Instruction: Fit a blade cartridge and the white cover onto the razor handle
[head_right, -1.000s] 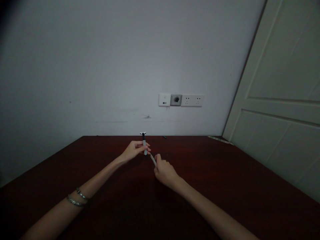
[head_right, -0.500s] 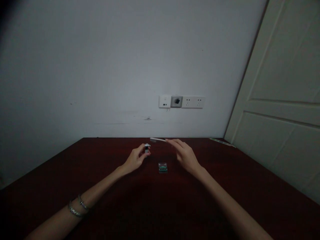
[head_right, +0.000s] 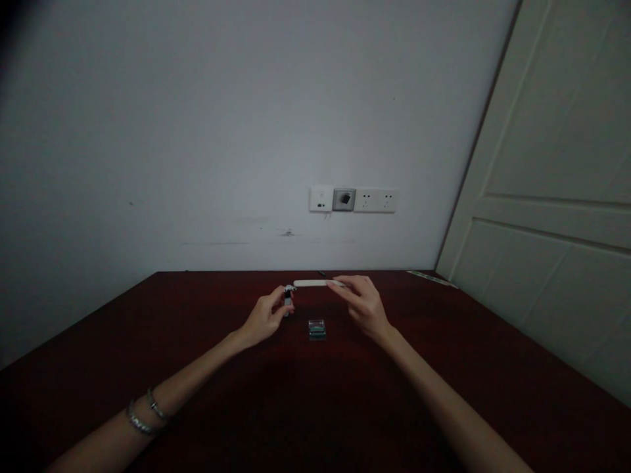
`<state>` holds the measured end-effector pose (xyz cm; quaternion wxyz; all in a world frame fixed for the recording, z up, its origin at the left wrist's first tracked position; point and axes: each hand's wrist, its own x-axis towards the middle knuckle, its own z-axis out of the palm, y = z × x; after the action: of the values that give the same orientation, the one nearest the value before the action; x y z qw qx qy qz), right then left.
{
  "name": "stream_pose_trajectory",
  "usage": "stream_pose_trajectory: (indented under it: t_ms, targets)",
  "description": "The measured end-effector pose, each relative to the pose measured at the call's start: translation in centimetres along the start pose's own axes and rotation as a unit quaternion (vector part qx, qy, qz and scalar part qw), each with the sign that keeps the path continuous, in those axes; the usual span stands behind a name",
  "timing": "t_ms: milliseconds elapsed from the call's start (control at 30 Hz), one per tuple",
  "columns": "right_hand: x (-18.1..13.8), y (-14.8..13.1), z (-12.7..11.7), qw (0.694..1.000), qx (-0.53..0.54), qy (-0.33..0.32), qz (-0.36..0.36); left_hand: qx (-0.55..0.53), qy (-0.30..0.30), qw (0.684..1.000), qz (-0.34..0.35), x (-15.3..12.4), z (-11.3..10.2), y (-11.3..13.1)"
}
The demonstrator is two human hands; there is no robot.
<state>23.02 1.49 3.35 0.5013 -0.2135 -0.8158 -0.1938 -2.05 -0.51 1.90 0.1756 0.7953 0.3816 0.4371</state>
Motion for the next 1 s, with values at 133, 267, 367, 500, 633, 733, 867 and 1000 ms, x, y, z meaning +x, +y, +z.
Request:
stream_pose_trajectory:
  t_ms: [133,267,367,500,633,733,867,1000]
  targets:
    - [0.3,-1.1,0.6,1.000,0.022,0.000,0.006,0.001,0.004,1.000,0.015,0.0,-0.1,0.5]
    - [-0.4,-0.2,0.6,1.000,0.027,-0.004,-0.002,-0.004,0.018,1.000,0.023,0.2,-0.5,0.8]
    - [-0.4,0.1,0.3,1.000,0.015,0.008,0.015,-0.012,0.028,0.999,0.018,0.3,-0.7,0.8]
    - [0.2,-1.0,0.4,0.999,0.027,0.012,0.026,0.001,0.006,1.000,0.019,0.3,-0.5,0.8]
    - [-0.2,-0.6,0.5,1.000,0.028,0.002,-0.001,-0.023,0.003,1.000,0.011,0.2,-0.5,1.0]
    - [-0.4,0.1,0.1,1.000,0.008,0.017,0.009,-0.039,0.002,0.999,0.000,0.2,-0.6,0.7]
    - [0.1,-0.8,0.1,0.999,0.022,0.030,0.013,-0.021,-0.004,1.000,0.002,0.1,-0.4,0.7]
    - [-0.1,-1.1,0.7,0.998,0.047,0.021,0.019,-0.025,0.008,0.999,0.017,0.1,-0.7,1.8]
